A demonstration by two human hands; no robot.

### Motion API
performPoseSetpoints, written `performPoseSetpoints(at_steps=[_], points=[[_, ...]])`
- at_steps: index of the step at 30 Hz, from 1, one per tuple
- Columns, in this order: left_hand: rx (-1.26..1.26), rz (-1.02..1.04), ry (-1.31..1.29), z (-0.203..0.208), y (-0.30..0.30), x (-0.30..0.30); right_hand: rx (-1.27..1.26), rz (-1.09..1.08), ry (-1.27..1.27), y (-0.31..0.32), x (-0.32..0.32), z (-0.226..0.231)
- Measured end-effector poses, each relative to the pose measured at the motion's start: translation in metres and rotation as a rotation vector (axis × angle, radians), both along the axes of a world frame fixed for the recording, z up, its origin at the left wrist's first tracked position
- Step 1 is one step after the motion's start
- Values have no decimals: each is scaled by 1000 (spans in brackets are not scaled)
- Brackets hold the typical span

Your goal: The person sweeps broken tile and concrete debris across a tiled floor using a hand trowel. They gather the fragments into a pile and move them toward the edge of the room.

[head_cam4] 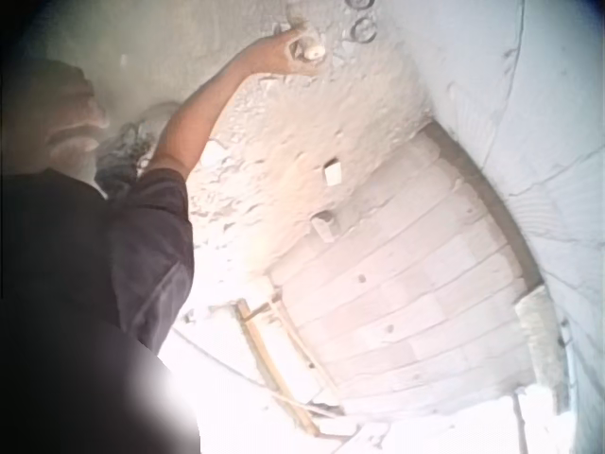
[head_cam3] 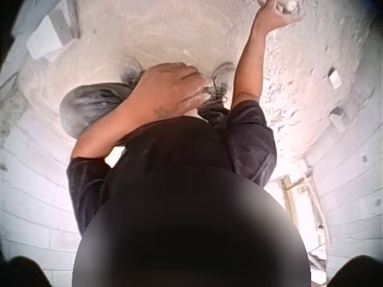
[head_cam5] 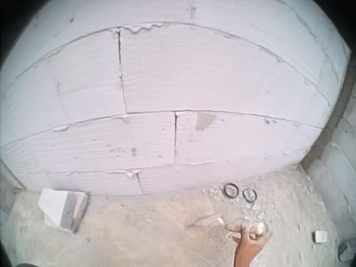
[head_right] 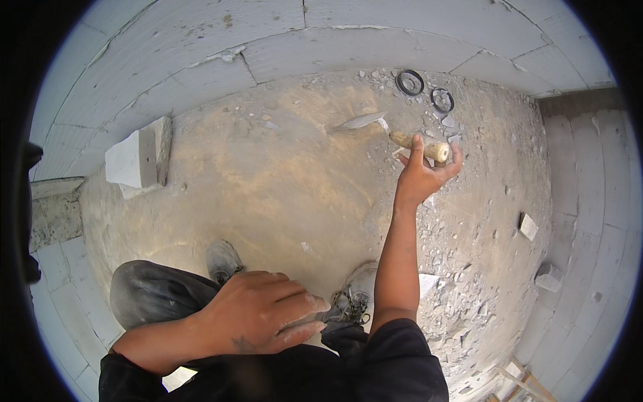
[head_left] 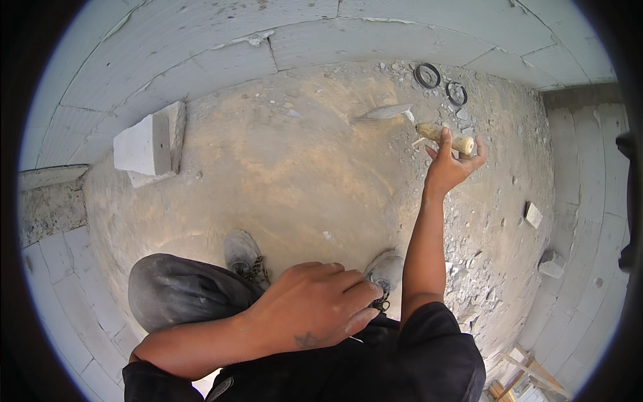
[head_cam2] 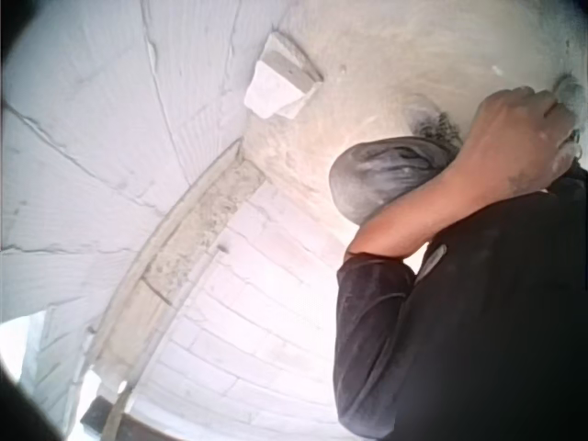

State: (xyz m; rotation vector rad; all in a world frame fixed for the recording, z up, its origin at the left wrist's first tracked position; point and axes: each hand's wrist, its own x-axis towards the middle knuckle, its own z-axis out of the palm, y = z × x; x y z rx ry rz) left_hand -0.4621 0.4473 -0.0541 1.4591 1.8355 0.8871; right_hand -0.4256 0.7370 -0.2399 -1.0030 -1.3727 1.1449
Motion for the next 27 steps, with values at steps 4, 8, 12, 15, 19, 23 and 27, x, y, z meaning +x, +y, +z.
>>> performPoseSetpoints(at_steps=[4,8,12,15,19,23,27], points=[[14,11,-4,1,0,3,-71,60,-322,42,26,9],[29,13,9,2,-1,6,-246,275,-818,94,66,8],[5,-16,35,3,1,6,-805,530,-957,105,102,-15],[3,-17,36,3,2,6,-936,595,-829,87,112,-44],[9,-17,21,3,4,9,-495,649,-1017,64,97,-73],[-17,-40,13,4,7,9,12,662,-1116,50,74,-69],[11,-31,-7,6,7,5,198,677,-1259,24,68,-28]])
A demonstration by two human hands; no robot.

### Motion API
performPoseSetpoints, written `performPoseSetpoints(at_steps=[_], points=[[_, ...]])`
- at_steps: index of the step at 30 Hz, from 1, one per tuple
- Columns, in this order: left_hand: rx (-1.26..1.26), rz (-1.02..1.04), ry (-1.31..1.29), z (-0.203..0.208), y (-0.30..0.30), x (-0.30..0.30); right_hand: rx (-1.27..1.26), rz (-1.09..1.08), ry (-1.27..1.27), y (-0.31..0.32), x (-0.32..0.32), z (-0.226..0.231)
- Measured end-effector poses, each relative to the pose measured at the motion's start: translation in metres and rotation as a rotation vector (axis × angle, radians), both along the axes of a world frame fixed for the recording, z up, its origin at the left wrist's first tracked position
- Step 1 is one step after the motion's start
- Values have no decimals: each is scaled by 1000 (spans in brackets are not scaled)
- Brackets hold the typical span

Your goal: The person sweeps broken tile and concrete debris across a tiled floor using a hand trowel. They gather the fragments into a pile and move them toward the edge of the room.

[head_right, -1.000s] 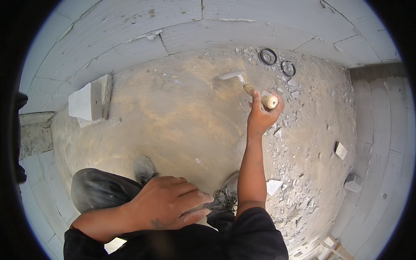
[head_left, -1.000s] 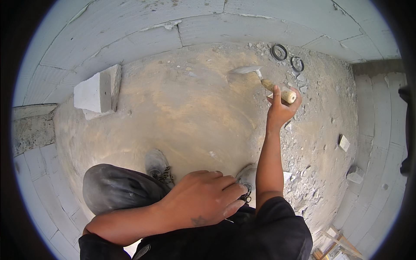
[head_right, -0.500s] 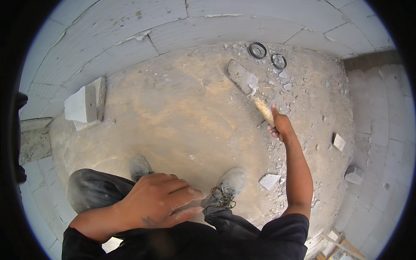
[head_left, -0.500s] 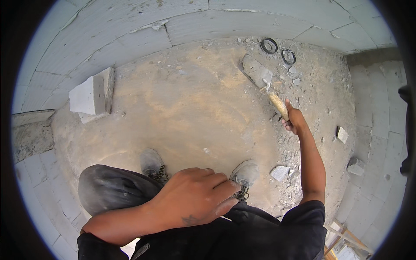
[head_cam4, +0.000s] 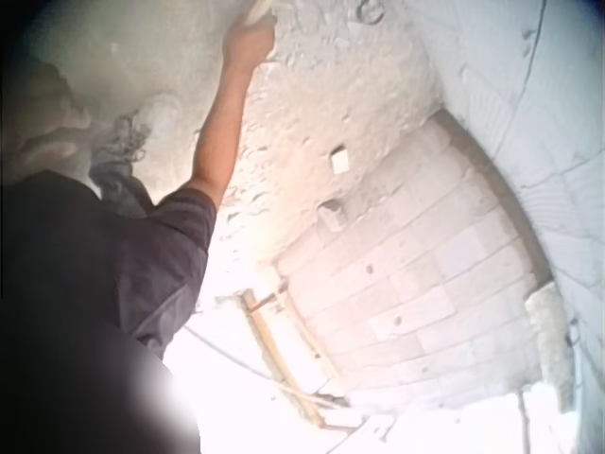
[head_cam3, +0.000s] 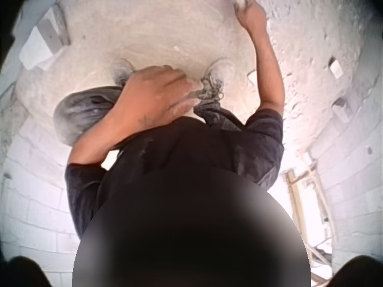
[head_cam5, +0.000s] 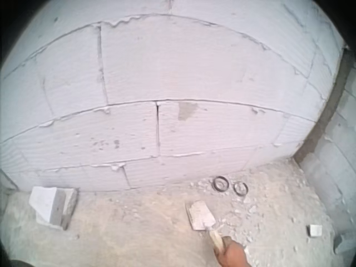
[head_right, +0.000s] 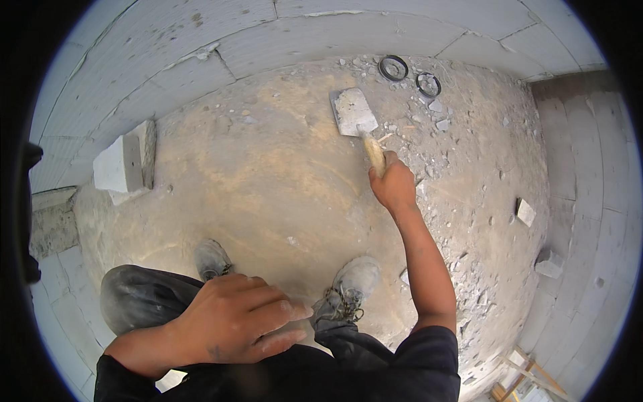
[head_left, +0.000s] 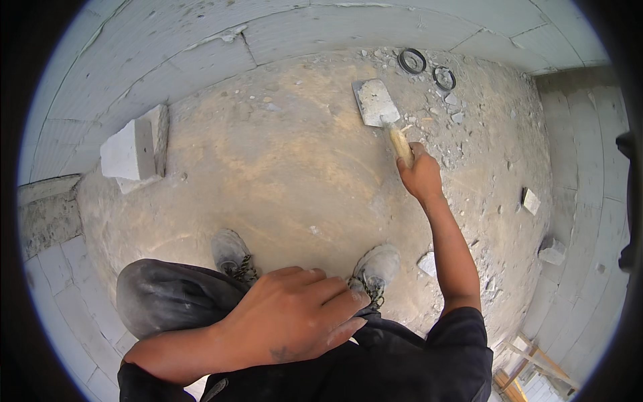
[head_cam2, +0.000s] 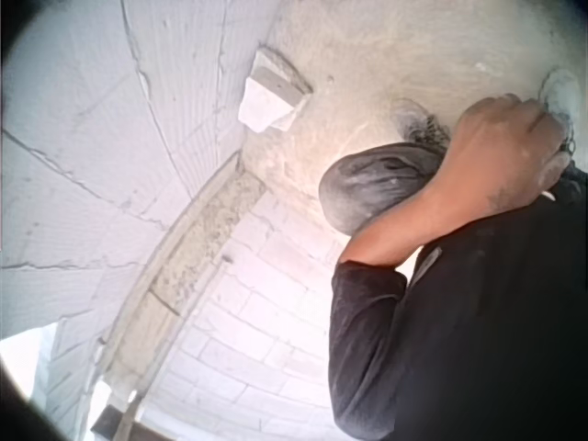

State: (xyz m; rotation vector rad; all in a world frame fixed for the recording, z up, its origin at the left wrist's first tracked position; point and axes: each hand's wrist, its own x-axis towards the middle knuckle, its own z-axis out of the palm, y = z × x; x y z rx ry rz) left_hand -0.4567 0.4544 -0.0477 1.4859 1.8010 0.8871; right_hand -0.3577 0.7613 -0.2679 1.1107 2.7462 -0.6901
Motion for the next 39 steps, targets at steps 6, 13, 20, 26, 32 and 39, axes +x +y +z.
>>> performPoseSetpoints(at_steps=[6,13,20,26,32,39], points=[[19,64,-11,-2,-6,-12,55,75,38,-37,-34,45],[-52,81,21,-3,-1,-19,124,80,163,-28,-96,-17],[-18,44,10,-5,1,-17,-187,-80,223,-51,-89,-50],[-24,47,9,-5,-4,-22,41,2,342,-32,-60,-1],[-15,74,6,-5,-11,-30,123,70,5,-36,-83,22],[8,46,6,-4,4,-18,128,-57,114,-67,-124,-28]])
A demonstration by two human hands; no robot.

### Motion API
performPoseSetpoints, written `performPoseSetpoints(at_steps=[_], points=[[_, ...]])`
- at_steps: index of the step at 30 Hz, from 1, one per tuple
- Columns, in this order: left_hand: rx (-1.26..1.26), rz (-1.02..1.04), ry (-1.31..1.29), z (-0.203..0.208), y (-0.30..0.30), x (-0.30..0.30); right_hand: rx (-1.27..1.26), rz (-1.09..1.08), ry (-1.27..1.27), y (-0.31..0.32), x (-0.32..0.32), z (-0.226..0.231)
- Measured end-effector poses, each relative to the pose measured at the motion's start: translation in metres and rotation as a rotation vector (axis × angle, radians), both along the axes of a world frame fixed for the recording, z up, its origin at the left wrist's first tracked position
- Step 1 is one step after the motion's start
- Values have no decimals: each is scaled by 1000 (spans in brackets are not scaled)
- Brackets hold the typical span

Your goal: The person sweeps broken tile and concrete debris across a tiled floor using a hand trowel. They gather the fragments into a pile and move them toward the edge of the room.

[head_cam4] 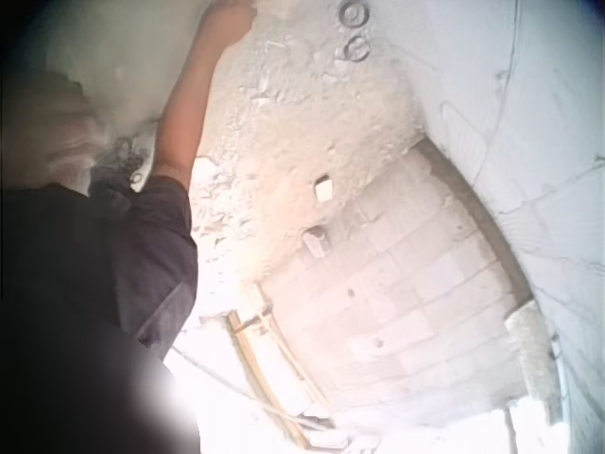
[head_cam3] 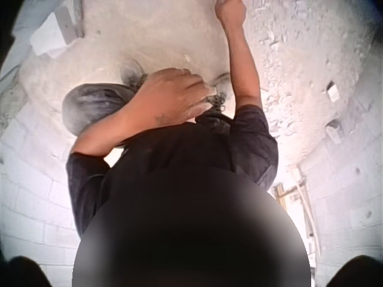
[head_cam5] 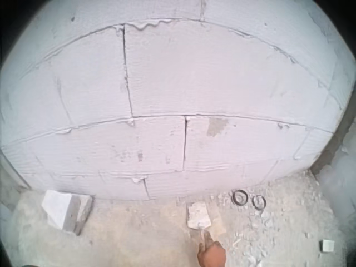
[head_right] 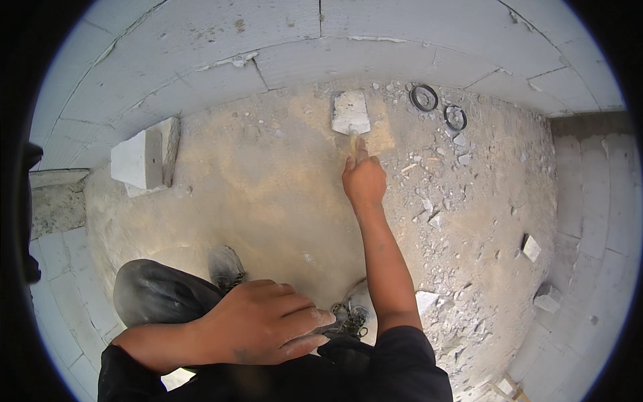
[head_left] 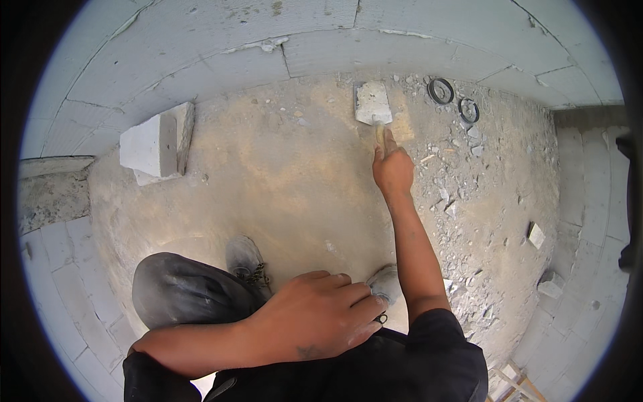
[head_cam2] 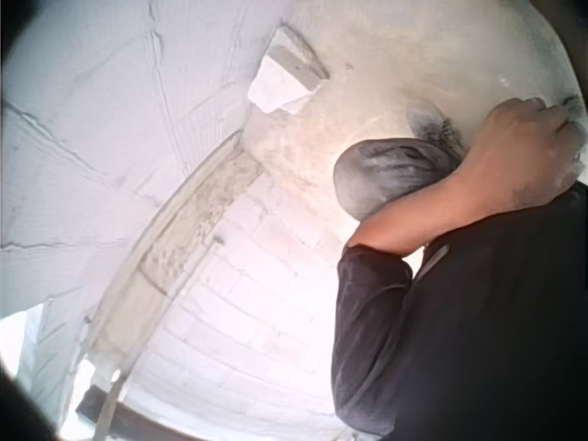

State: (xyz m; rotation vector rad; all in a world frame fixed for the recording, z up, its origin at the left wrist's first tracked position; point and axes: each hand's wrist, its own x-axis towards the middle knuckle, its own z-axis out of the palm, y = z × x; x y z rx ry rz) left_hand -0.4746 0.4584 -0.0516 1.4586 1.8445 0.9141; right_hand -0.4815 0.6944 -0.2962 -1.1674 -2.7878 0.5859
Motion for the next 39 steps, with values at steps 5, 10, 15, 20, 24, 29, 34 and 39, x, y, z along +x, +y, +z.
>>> performPoseSetpoints(at_steps=[5,10,15,20,24,29,34,39], points=[[-3,-18,-8,7,-3,13,-688,-367,361,4,28,-6],[-40,-15,62,6,-8,13,-61,61,269,12,68,13],[15,-4,30,5,-12,6,39,126,-119,13,71,46],[-29,-41,35,-1,-1,7,-66,89,-17,13,6,27],[12,-68,60,-5,9,8,-137,-30,-48,1,-3,-18],[-33,-40,22,8,-2,15,-662,-289,427,0,28,-24],[-73,-56,87,6,-9,11,-307,-192,254,26,61,25],[-8,-50,18,4,-6,8,-64,-121,437,40,66,28]])
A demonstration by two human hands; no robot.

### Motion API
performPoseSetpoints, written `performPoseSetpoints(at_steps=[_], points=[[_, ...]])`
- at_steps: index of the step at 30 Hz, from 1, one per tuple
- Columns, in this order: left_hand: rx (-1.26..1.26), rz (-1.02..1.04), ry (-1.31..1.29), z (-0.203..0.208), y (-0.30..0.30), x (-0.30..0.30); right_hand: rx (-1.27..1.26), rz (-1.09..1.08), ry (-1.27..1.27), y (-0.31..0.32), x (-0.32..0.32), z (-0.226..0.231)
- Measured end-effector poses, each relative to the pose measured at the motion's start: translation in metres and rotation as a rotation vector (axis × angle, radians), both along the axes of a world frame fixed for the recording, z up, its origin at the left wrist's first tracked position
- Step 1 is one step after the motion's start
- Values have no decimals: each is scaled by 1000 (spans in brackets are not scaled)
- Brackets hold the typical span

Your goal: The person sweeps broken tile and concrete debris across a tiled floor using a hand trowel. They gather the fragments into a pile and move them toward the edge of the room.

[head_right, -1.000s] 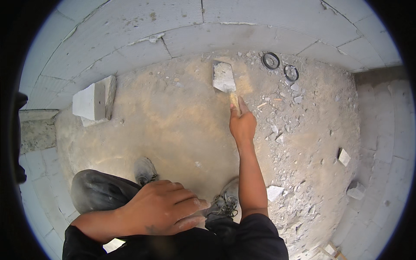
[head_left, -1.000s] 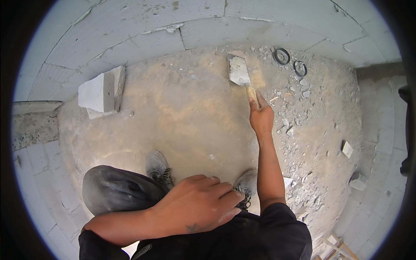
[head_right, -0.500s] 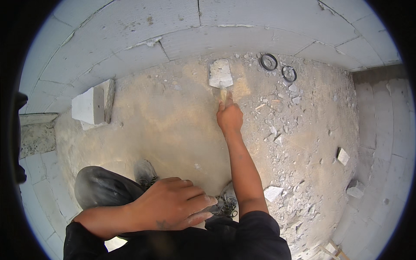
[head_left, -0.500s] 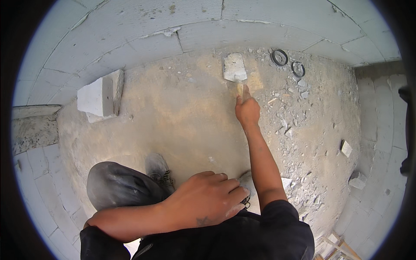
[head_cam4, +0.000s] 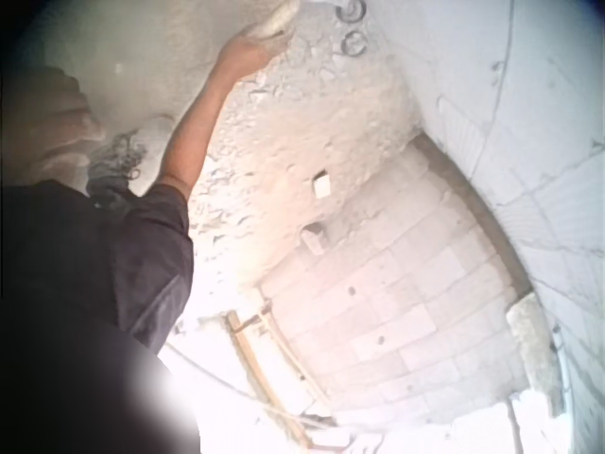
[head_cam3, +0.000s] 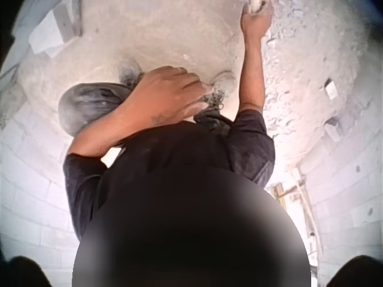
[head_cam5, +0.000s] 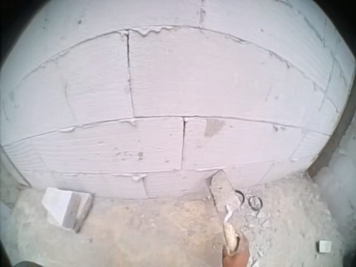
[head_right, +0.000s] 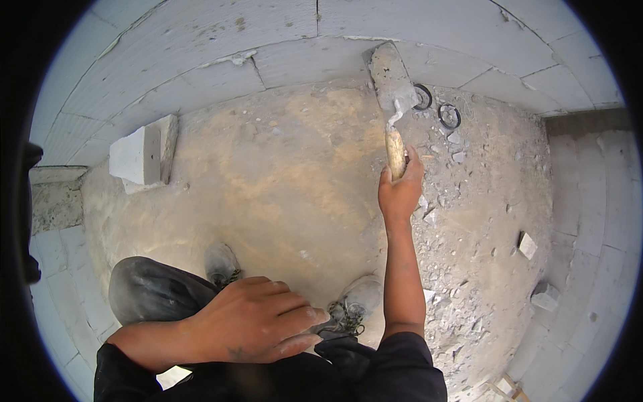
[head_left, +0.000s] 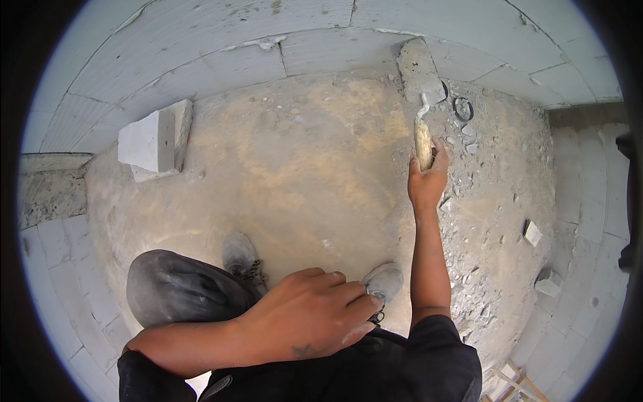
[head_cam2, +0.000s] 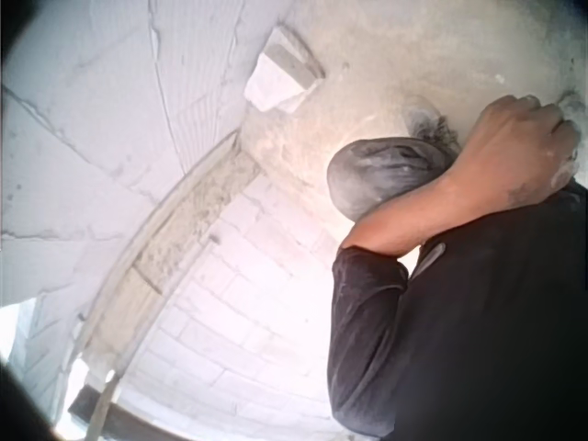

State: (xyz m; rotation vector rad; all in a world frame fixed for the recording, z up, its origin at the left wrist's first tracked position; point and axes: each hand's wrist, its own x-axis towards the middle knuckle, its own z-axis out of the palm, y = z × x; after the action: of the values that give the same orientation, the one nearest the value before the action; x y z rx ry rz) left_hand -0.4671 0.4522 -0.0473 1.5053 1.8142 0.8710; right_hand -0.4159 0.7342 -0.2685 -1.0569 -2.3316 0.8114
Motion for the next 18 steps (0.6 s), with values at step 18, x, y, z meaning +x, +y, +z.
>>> performPoseSetpoints(at_steps=[18], points=[[47,-3,-98,4,13,-4,-1124,-706,961,-146,-183,-21]])
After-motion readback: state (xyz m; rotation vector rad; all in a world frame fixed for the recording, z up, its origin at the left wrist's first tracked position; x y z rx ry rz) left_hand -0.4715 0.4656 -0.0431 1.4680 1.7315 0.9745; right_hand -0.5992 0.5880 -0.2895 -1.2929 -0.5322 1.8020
